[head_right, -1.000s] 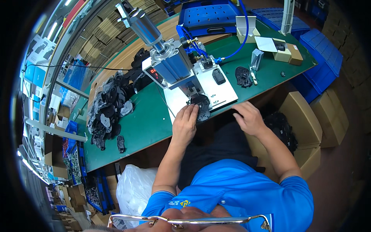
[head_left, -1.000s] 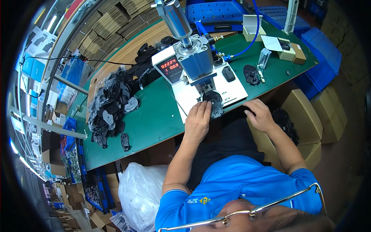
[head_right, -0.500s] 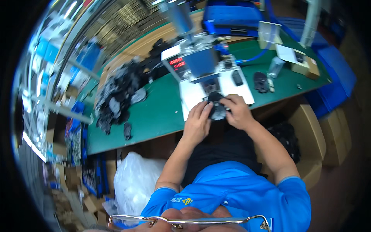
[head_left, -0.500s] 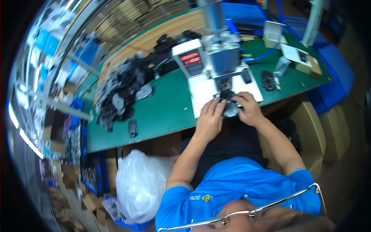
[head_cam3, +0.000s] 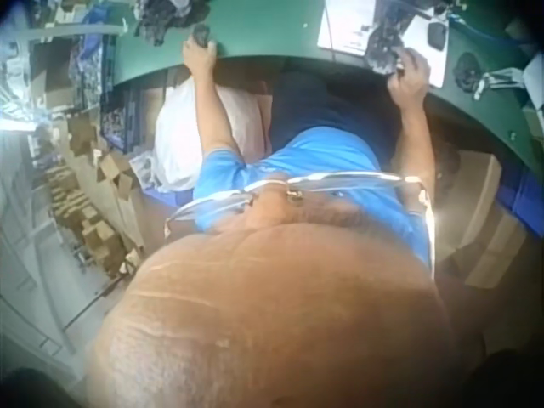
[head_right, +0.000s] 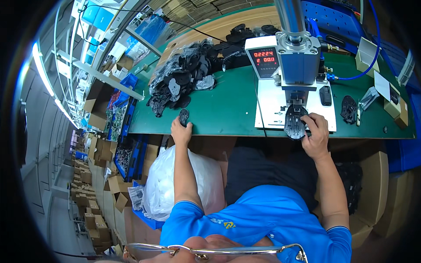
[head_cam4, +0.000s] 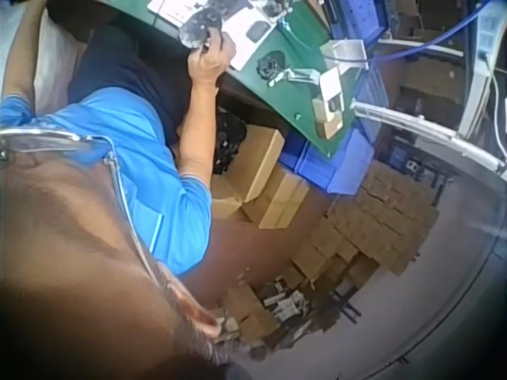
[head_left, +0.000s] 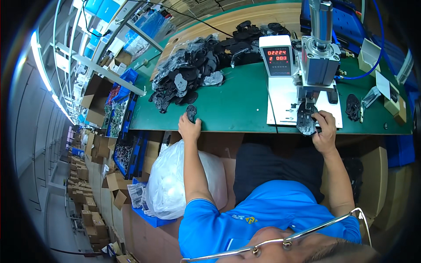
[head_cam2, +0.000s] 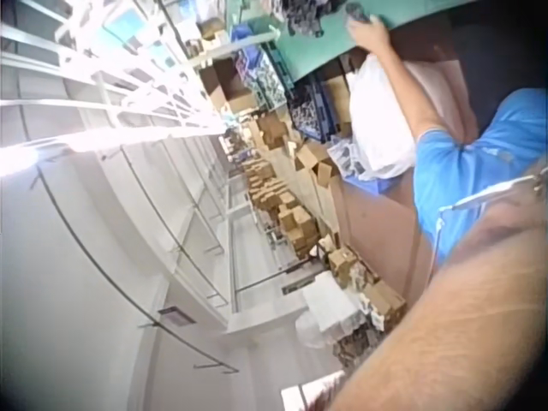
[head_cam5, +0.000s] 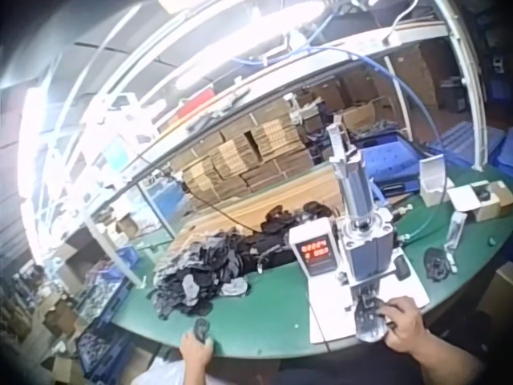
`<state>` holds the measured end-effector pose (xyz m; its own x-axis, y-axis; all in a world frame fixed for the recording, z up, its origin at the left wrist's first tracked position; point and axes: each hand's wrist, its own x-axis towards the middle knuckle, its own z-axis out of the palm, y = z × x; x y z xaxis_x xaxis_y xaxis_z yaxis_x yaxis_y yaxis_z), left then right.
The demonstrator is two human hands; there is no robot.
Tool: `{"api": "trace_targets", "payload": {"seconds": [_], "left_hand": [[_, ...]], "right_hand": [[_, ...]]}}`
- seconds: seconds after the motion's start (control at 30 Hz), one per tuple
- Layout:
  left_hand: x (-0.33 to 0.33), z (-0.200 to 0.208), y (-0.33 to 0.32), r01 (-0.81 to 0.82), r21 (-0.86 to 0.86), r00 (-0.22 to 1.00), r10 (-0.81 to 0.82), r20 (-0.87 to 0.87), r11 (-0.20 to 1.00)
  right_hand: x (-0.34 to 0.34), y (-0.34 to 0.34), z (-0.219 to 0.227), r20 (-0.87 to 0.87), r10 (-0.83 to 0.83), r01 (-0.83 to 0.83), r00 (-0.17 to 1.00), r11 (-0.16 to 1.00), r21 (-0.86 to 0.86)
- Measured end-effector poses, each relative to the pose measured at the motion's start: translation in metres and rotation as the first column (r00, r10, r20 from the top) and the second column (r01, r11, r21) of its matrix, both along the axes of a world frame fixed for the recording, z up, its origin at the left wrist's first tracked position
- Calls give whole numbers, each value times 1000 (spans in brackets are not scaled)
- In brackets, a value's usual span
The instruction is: Operating a manual press machine to assemble plastic or electronic components at a workbench.
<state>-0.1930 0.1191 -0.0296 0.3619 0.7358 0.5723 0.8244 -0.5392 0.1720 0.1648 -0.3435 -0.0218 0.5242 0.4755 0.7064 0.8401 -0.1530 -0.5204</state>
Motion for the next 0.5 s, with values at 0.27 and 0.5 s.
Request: {"api": "trace_targets", "payload": {"seconds": [0.27,0.5], "left_hand": [[52,20,-99,290,-209,941,-318,-118,934],[58,21,-144,548,-205,816,-572,-83,811]], "right_hand": [[3,-5,0,-1,-36,36,999,999,-10],[2,-6,0,3,-14,14,1000,1000,-15]]}}
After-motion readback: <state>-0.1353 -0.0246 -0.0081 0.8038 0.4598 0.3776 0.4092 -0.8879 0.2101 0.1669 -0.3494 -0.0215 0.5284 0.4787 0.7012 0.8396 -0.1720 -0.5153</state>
